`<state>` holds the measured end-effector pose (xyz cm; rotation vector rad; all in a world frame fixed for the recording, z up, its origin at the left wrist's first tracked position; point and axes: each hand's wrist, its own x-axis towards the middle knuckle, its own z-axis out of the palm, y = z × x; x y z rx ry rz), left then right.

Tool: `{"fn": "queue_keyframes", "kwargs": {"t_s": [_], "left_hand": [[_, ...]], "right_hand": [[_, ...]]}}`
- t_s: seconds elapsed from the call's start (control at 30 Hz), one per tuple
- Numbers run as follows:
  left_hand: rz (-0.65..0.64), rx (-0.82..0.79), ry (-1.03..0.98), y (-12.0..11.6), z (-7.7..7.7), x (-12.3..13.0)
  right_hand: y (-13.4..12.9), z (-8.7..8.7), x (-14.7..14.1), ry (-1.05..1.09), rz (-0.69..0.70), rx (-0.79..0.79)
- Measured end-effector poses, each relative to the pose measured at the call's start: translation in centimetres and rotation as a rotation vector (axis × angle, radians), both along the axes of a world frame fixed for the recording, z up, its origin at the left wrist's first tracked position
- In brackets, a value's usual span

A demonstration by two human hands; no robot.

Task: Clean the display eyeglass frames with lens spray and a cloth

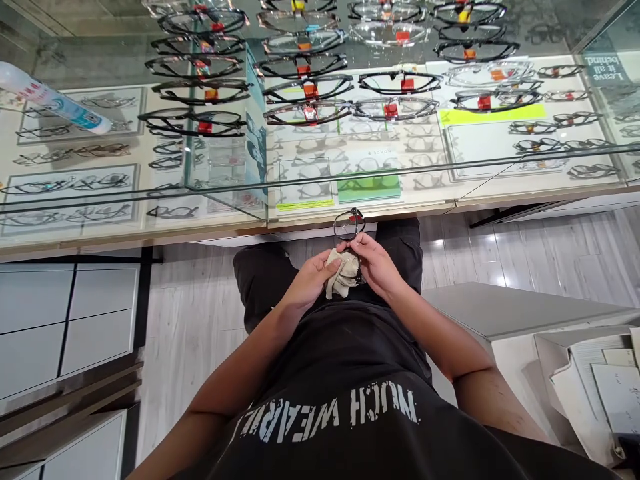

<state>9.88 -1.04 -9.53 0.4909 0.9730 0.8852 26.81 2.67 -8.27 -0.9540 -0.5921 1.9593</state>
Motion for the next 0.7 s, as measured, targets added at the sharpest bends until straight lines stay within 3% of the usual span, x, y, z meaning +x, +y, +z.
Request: {"fn": "queue_keyframes", "kwargs": {"t_s": [0.27, 0.7], "left_hand": [[-0.048, -0.064, -0.093, -0.3, 0.3, 0.7], [0.151, 0.069, 0.107, -0.3, 0.6, 3.2]], "right_hand": [[0.2, -0.6, -0.2, -0.014, -0.015, 0.019], [-0.1, -0.4, -0.8, 0.058, -0.076, -0.020]]}}
